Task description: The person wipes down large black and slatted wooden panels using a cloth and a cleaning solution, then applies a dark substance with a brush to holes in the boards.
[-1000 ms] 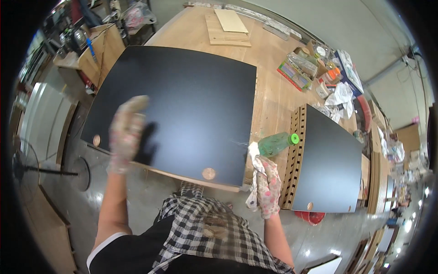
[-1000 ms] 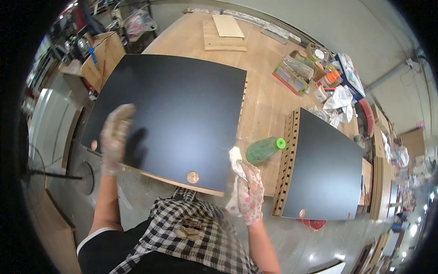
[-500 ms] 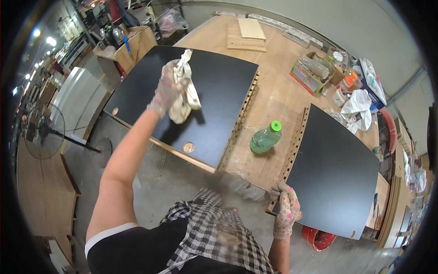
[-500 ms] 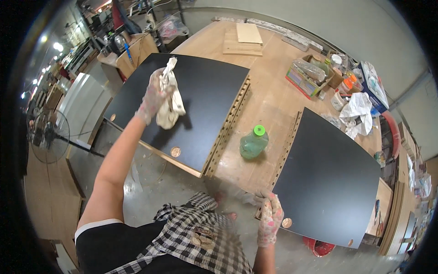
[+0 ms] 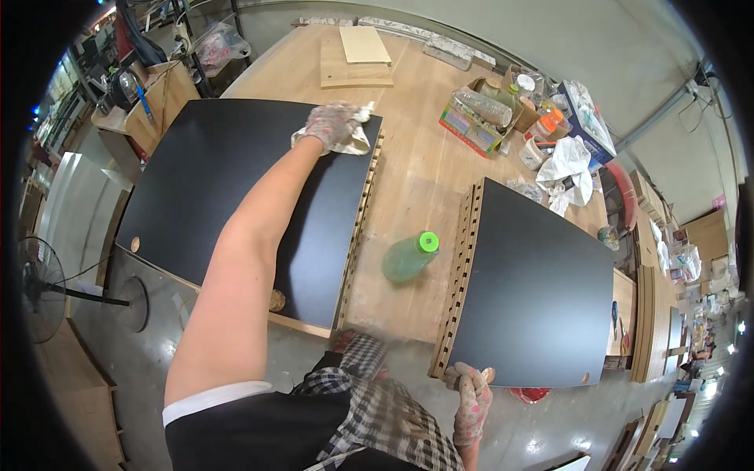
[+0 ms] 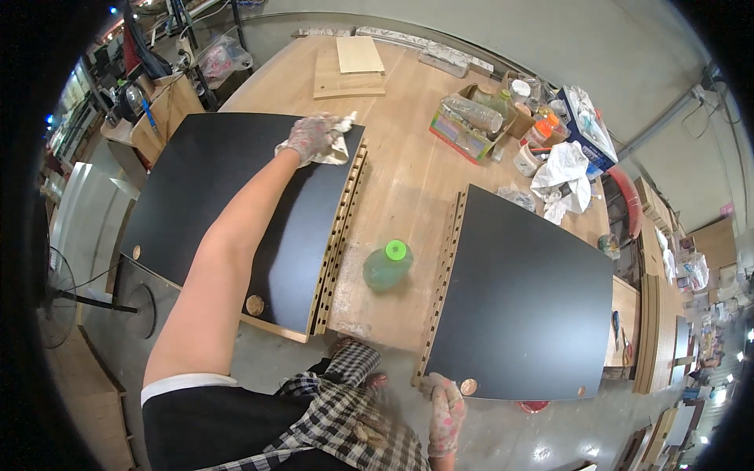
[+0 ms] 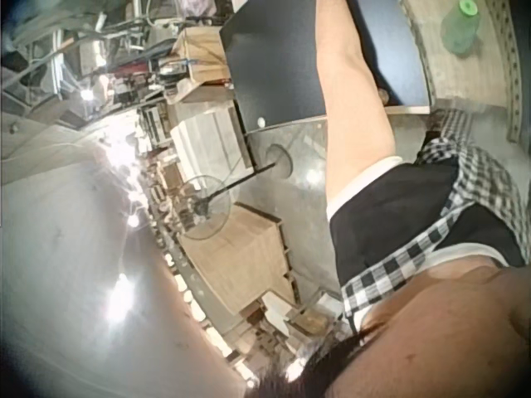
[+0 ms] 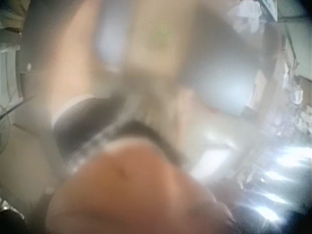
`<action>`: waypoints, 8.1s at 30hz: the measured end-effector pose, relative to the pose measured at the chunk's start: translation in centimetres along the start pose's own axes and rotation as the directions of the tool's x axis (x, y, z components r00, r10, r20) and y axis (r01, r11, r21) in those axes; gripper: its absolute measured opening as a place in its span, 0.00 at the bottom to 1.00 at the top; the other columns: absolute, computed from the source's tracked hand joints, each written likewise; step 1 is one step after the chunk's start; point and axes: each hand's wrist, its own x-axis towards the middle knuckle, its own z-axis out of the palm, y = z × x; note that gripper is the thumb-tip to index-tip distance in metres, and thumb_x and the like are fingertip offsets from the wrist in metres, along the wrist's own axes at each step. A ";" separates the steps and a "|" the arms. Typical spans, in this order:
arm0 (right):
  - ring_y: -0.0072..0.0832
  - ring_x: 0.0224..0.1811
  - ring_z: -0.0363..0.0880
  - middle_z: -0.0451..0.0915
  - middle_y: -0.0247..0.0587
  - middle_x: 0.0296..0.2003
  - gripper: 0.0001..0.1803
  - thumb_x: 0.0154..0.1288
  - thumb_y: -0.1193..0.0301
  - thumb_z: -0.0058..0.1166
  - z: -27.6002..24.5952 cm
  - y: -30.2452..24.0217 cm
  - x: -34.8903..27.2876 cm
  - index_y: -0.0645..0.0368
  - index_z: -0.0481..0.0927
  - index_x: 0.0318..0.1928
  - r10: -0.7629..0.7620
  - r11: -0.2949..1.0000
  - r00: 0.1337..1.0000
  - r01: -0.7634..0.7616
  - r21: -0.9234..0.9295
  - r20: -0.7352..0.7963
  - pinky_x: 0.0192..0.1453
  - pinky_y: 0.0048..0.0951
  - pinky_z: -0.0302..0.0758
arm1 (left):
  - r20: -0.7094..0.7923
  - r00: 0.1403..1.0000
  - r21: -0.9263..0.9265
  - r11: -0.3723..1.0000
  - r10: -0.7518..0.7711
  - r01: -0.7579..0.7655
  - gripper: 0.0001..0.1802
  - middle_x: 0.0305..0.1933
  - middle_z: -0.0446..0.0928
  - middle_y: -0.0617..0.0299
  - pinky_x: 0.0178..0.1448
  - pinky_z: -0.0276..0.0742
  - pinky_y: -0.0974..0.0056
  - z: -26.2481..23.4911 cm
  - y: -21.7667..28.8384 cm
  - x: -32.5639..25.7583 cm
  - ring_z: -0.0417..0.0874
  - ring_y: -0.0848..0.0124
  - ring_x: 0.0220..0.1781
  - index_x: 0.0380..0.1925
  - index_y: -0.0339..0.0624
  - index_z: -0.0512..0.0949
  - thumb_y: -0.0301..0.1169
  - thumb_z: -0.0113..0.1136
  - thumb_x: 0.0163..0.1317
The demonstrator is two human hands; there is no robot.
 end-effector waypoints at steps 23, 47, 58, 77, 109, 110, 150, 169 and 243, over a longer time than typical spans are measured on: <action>0.40 0.38 0.81 0.81 0.44 0.36 0.11 0.69 0.69 0.49 -21.1 4.2 6.1 0.55 0.80 0.47 -0.440 0.793 0.732 0.589 -0.159 0.520 0.43 0.35 0.77 | -0.349 0.933 -0.420 0.874 0.094 -0.245 0.22 0.57 0.76 0.50 0.63 0.71 0.54 -9.6 27.6 -39.4 0.76 0.52 0.59 0.53 0.40 0.79 0.25 0.59 0.55; 0.24 0.36 0.81 0.83 0.41 0.38 0.16 0.72 0.68 0.50 -42.5 -1.1 28.4 0.64 0.77 0.54 -0.331 0.931 0.941 0.313 0.188 0.072 0.40 0.22 0.77 | -0.171 0.815 -0.580 0.612 0.554 -0.538 0.34 0.69 0.64 0.50 0.78 0.47 0.51 -3.3 52.7 -16.8 0.55 0.54 0.76 0.64 0.39 0.67 0.42 0.62 0.60; 0.40 0.38 0.83 0.83 0.48 0.35 0.10 0.63 0.68 0.53 -39.7 -7.0 57.2 0.55 0.84 0.43 -0.638 0.531 0.715 0.678 -0.508 0.286 0.43 0.36 0.77 | -0.329 0.907 -0.650 0.633 0.265 -0.421 0.11 0.44 0.81 0.56 0.56 0.76 0.55 4.1 64.9 -12.0 0.81 0.56 0.50 0.40 0.43 0.81 0.26 0.63 0.56; 0.50 0.61 0.73 0.75 0.57 0.57 0.34 0.58 0.49 0.57 -9.1 -5.9 61.3 0.55 0.74 0.60 -0.130 0.168 0.578 0.814 -0.556 0.806 0.65 0.43 0.70 | -0.255 0.923 -0.725 0.574 0.288 -0.380 0.12 0.44 0.80 0.54 0.52 0.76 0.54 5.5 64.6 -12.1 0.80 0.54 0.49 0.41 0.40 0.80 0.23 0.62 0.55; 0.42 0.44 0.80 0.82 0.48 0.43 0.23 0.59 0.52 0.59 -17.0 -0.2 72.9 0.62 0.82 0.40 -0.090 -0.305 0.464 0.830 -0.468 0.881 0.47 0.39 0.78 | -0.112 0.973 -0.993 -0.015 -0.204 -0.118 0.57 0.67 0.65 0.52 0.75 0.52 0.61 6.1 61.7 -11.3 0.62 0.65 0.70 0.68 0.34 0.56 0.46 0.79 0.44; 0.42 0.44 0.80 0.82 0.47 0.43 0.23 0.58 0.52 0.59 -16.7 -0.5 73.3 0.61 0.82 0.39 -0.081 -0.309 0.423 0.850 -0.426 0.903 0.48 0.39 0.78 | -0.134 0.968 -0.990 -0.013 -0.212 -0.140 0.57 0.67 0.65 0.52 0.75 0.52 0.61 5.9 61.6 -11.3 0.62 0.65 0.70 0.68 0.34 0.56 0.46 0.79 0.44; 0.14 0.30 0.67 0.75 0.29 0.31 0.13 0.73 0.71 0.48 -22.8 -3.9 19.7 0.67 0.79 0.49 -0.649 0.652 0.673 0.732 -0.196 0.355 0.37 0.17 0.67 | 0.233 0.959 -0.964 -0.168 -0.160 0.206 0.33 0.54 0.76 0.59 0.56 0.77 0.67 -7.2 40.1 -42.6 0.78 0.73 0.53 0.65 0.39 0.63 0.38 0.62 0.64; 0.29 0.21 0.73 0.76 0.38 0.22 0.20 0.77 0.60 0.38 -30.9 3.4 18.8 0.59 0.80 0.50 -0.661 0.601 0.719 0.336 -0.725 -0.215 0.29 0.31 0.72 | 0.191 0.980 -0.912 -0.378 -0.058 0.156 0.45 0.45 0.79 0.57 0.44 0.81 0.67 -5.8 32.5 -45.8 0.85 0.66 0.43 0.65 0.38 0.63 0.47 0.73 0.53; 0.35 0.26 0.83 0.84 0.38 0.29 0.09 0.56 0.77 0.61 36.3 -12.9 -5.7 0.54 0.82 0.39 -0.476 0.389 0.480 0.867 -0.313 0.737 0.29 0.30 0.76 | 0.123 0.916 -0.835 -0.459 0.382 0.303 0.48 0.61 0.70 0.56 0.71 0.65 0.55 -6.3 -18.0 -38.9 0.70 0.63 0.67 0.62 0.40 0.66 0.53 0.75 0.47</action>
